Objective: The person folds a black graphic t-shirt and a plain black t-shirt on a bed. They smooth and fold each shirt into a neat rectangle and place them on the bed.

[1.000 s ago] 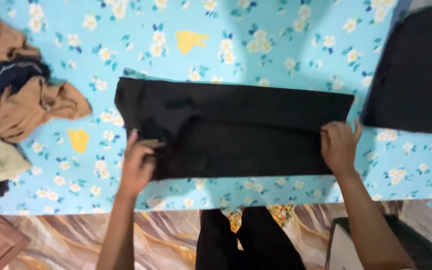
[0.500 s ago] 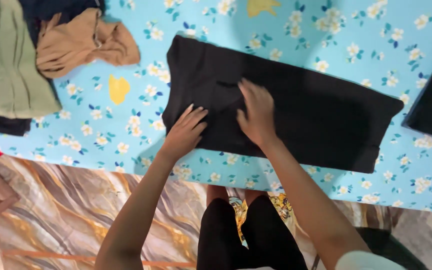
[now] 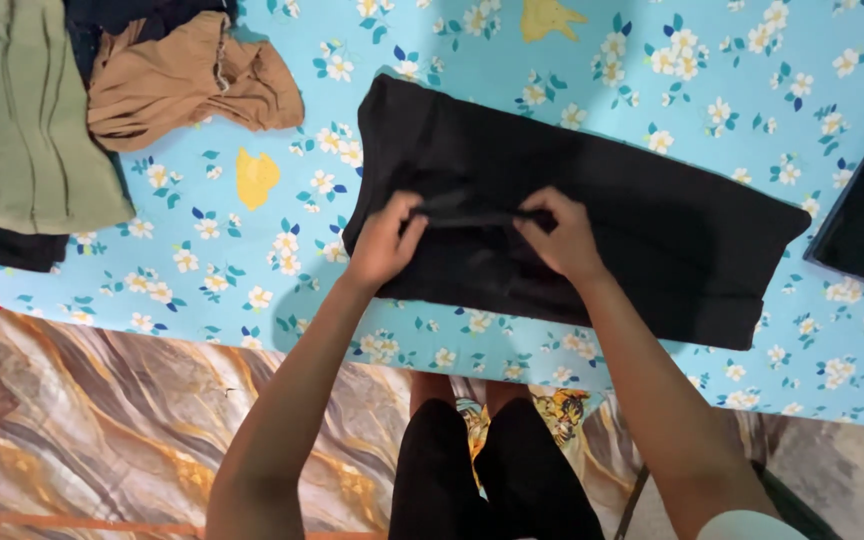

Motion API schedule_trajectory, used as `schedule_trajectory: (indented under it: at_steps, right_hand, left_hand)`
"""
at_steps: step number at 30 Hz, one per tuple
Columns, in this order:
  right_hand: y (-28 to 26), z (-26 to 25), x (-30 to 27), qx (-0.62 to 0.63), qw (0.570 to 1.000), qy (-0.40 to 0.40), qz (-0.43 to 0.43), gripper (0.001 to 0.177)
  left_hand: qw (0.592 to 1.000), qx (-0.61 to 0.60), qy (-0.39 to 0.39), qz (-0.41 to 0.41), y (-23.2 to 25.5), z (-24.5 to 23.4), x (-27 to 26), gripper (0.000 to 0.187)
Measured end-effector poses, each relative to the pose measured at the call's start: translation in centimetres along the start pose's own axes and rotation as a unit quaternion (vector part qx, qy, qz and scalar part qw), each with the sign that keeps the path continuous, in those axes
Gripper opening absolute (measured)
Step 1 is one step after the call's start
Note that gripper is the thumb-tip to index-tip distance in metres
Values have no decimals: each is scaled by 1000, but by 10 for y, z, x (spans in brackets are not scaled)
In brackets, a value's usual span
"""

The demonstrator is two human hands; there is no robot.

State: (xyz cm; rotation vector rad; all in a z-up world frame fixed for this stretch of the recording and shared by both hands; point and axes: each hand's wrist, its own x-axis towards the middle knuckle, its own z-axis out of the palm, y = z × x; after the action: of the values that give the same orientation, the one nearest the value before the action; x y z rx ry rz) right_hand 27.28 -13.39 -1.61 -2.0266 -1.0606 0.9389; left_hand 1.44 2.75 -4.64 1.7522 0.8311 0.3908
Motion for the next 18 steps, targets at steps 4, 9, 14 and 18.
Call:
schedule_trajectory:
  at_steps: [4, 9, 14, 18]
  right_hand:
    - [-34, 5, 22, 14, 991, 83, 101, 33]
    - [-63, 21, 22, -234, 944, 151, -176, 23]
    - [-86, 43, 22, -226, 922, -4, -315, 37]
    - [-74, 48, 31, -248, 915, -11, -319, 33]
  left_hand:
    - [998, -3, 45, -33, 28, 1, 40, 31]
    - [936, 145, 299, 115, 62, -9, 49, 38]
    - [947, 138, 260, 129, 64, 32, -13, 12]
    - [971, 139, 146, 130, 60, 53, -46, 15]
